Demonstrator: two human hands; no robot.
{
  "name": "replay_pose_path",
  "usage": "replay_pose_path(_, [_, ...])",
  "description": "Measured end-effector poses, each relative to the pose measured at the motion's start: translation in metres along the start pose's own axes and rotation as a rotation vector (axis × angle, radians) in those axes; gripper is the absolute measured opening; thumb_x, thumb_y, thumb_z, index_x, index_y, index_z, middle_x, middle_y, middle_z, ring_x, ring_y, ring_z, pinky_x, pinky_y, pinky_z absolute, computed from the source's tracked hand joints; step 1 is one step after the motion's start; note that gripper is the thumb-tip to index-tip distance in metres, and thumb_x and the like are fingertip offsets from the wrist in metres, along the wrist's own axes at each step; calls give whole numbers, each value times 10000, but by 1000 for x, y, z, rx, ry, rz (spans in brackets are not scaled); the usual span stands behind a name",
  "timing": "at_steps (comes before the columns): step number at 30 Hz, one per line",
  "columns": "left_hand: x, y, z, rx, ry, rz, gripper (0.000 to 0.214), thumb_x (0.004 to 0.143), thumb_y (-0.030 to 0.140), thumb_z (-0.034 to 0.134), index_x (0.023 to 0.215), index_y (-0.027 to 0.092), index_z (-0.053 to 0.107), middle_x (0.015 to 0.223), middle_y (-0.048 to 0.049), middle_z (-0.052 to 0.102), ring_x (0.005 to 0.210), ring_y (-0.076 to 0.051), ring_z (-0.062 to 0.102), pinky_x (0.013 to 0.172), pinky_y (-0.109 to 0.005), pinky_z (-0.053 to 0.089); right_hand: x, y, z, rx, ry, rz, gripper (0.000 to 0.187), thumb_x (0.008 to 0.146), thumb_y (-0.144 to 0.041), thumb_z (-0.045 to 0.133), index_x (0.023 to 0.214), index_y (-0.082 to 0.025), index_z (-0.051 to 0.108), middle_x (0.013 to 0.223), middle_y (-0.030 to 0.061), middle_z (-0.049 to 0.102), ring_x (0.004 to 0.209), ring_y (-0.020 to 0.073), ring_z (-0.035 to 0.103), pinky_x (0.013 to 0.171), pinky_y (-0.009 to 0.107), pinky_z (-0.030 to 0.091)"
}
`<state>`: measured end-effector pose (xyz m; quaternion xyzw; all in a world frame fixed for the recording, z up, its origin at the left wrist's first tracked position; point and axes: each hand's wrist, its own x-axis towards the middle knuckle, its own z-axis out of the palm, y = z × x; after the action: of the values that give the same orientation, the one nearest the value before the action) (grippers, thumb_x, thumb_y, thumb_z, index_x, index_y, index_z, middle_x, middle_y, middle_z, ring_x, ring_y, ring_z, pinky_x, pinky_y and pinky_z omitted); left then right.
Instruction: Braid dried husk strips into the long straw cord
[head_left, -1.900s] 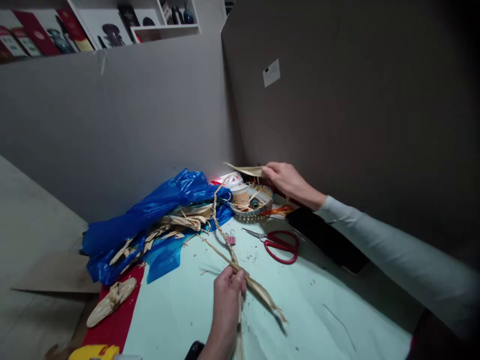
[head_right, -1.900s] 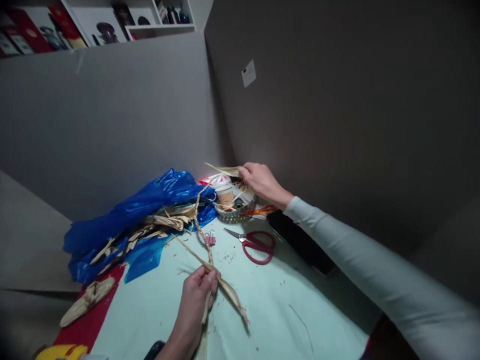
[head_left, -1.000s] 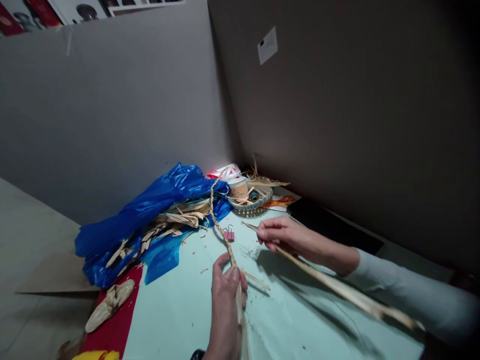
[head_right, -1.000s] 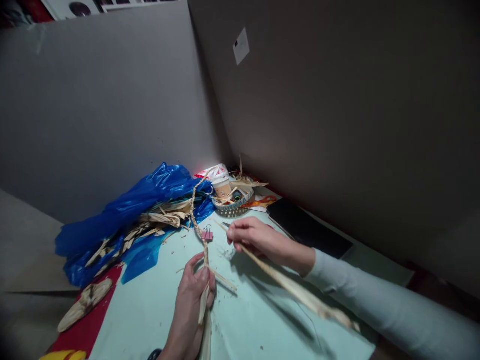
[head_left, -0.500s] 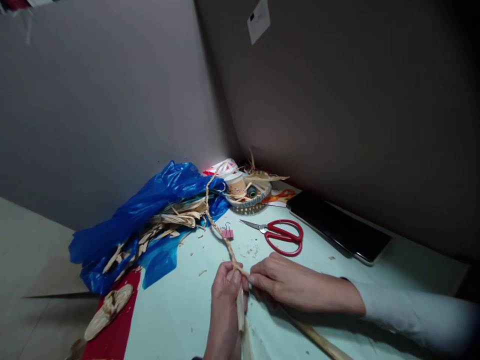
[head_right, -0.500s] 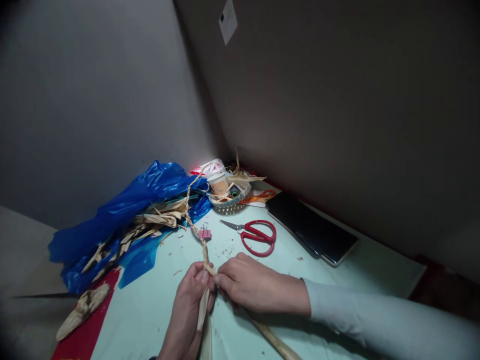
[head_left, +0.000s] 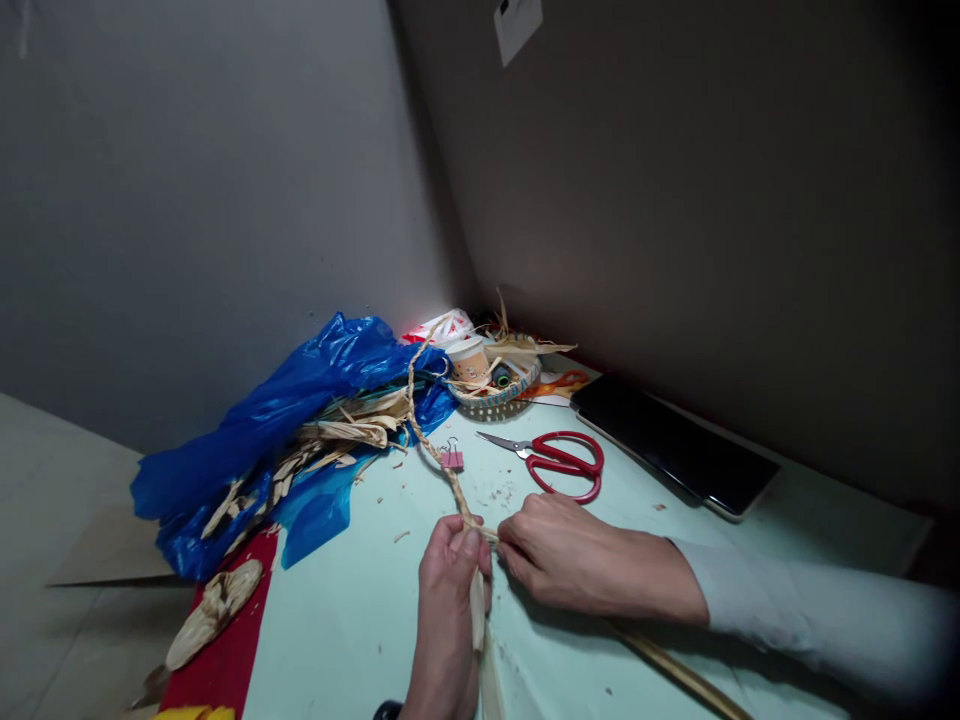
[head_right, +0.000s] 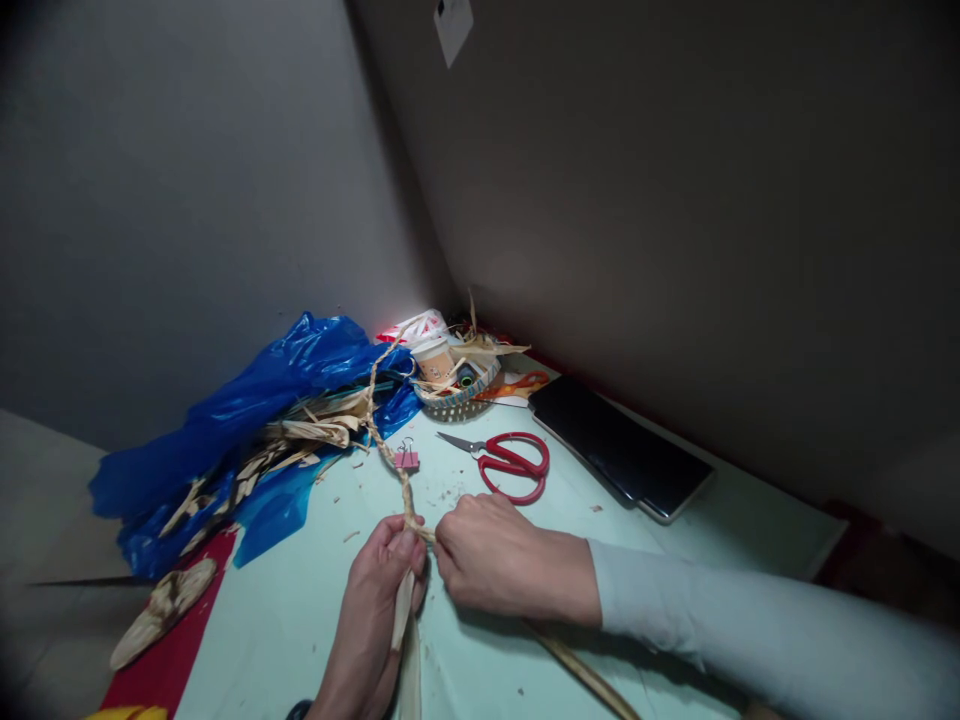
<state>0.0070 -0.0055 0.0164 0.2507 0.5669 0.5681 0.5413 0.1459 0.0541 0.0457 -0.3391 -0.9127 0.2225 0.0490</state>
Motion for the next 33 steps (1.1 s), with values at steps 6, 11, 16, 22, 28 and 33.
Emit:
replay_pose_path(6, [2, -1, -3, -11, -22, 20, 274, 767, 374, 702, 743, 183, 507, 563, 75, 445, 466, -52, 320, 442, -173, 249, 3, 5, 1, -137, 73, 11, 344, 926, -335, 420, 795, -140, 673, 704, 132, 677, 632, 245, 620, 573, 322, 334])
replay_pose_path(11, [2, 2, -1, -57, -14, 11, 296, 703, 364, 750, 734, 177, 523, 549, 76, 454, 464, -48, 333, 448, -164, 257, 6, 6, 2, -123, 230, -59, 195, 885, -275, 496, 940, -126, 610, 954, 153, 631, 890, 274, 567, 746, 352, 387])
replay_pose_path(16, [4, -1, -2, -60, -17, 22, 310, 695, 405, 748, 732, 178, 540, 547, 64, 494, 459, -54, 369, 450, -169, 264, 15, 2, 3, 257, 20, -71, 169, 893, -147, 434, 878, -132, 603, 868, 103, 642, 800, 185, 567, 694, 266, 390])
replay_pose_path(22, [3, -2, -8, 77, -33, 99, 244, 766, 390, 672, 746, 185, 540, 594, 27, 555, 579, -121, 501, 580, -224, 388, 28, 10, 9, 698, -125, -60, 225, 918, -213, 437, 771, -142, 592, 743, 34, 626, 661, 133, 534, 624, 224, 389])
replay_pose_path(28, [0, -7, -9, 293, 44, 144, 235, 835, 388, 589, 946, 194, 518, 613, 37, 536, 619, -152, 497, 632, -259, 394, 26, 13, 20, 848, -44, -47, 287, 920, -244, 435, 670, -163, 549, 657, -9, 574, 613, 116, 491, 630, 221, 380])
replay_pose_path(33, [-2, -10, -9, 502, 121, 215, 204, 861, 337, 546, 1012, 229, 461, 609, 27, 590, 595, -177, 537, 597, -264, 383, 21, 8, 20, 761, 62, -30, 303, 915, -210, 418, 642, -165, 540, 663, -7, 590, 647, 122, 528, 646, 228, 365])
